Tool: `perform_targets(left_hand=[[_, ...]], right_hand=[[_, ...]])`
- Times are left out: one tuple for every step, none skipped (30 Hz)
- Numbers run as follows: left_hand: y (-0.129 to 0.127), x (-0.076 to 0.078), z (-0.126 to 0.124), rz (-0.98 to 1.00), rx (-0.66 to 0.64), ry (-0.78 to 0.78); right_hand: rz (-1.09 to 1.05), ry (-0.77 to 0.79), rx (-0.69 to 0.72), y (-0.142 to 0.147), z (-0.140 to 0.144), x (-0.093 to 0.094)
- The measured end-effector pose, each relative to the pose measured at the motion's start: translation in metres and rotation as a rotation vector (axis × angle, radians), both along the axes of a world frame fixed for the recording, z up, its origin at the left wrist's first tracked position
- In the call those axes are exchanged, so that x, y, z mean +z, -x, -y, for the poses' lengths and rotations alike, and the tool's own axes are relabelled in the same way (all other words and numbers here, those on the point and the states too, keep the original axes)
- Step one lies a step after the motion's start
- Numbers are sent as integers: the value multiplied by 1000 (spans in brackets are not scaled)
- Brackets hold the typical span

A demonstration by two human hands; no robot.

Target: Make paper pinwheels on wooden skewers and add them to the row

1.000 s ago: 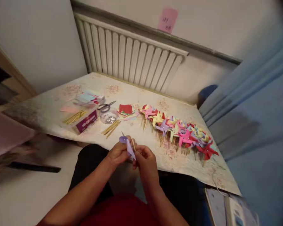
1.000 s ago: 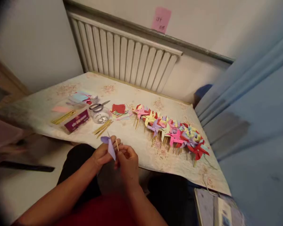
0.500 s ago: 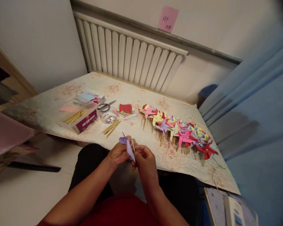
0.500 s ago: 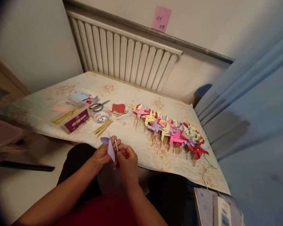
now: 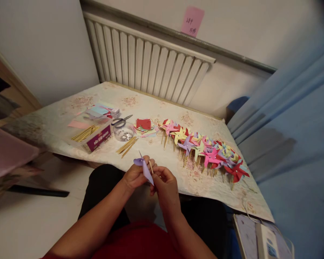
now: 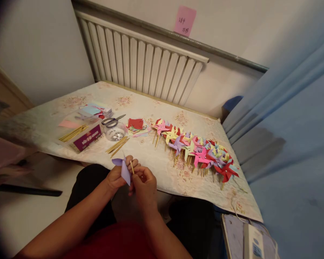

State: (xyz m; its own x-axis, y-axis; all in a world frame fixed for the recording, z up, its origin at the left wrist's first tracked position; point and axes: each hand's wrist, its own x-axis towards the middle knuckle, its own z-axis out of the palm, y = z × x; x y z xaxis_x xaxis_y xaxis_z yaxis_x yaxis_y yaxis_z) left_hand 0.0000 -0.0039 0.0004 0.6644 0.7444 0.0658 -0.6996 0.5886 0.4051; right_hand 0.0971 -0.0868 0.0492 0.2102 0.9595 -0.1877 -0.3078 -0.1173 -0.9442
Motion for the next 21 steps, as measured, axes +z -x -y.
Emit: perform_targets(left_hand=[[0,1,0,-3,-5,5],[1,2,1,-5,-11,8],[1,2,1,-8,-16,10],[1,2,1,-10,-20,11],[1,2,1,-13,-22,12],[1,1,0,-17,-24,11],[1,1,0,-22,-24,9],[1,0,0,-28,-24,5],[1,-1,0,-32,-26,2],[1,-3,-1,-34,-29,0],[0,-3,-1,-30,-30,-1],[0,-4,-1,-23,-31,-3],[0,-4,-1,-17,-33,-3],[-1,-4,-1,-15,-35,-4],[-1,-4,-1,-14,-36,-6],[-1,-3,-1,-17,-35,-7],[-1,-2,-1,-23,-34,-8],[-1,-2,0,-29,-35,-8],[-1,-1,0,-33,-34,-6],[-1,-1,0,-36,-32,-5],[-1,0,0,-39,-29,-4]], right_hand=[[-1,-3,3,0,0,0],[-1,-4,7,0,0,0],[2,-5,10,0,0,0],[6,-4,13,0,0,0],[11,-3,13,0,0,0],[17,0,12,0,1,0],[22,1,11,0,1,0],[27,2,11,0,1,0],[30,2,10,0,2,0],[33,3,11,0,2,0],[36,5,11,0,2,0],[41,6,10,0,2,0],[46,8,8,0,2,0],[51,8,6,0,2,1],[56,9,6,0,2,1],[60,9,5,0,2,2],[65,12,4,0,3,2],[69,14,2,0,3,3],[71,18,2,0,3,3],[73,21,0,0,3,4],[74,24,-2,0,3,4]])
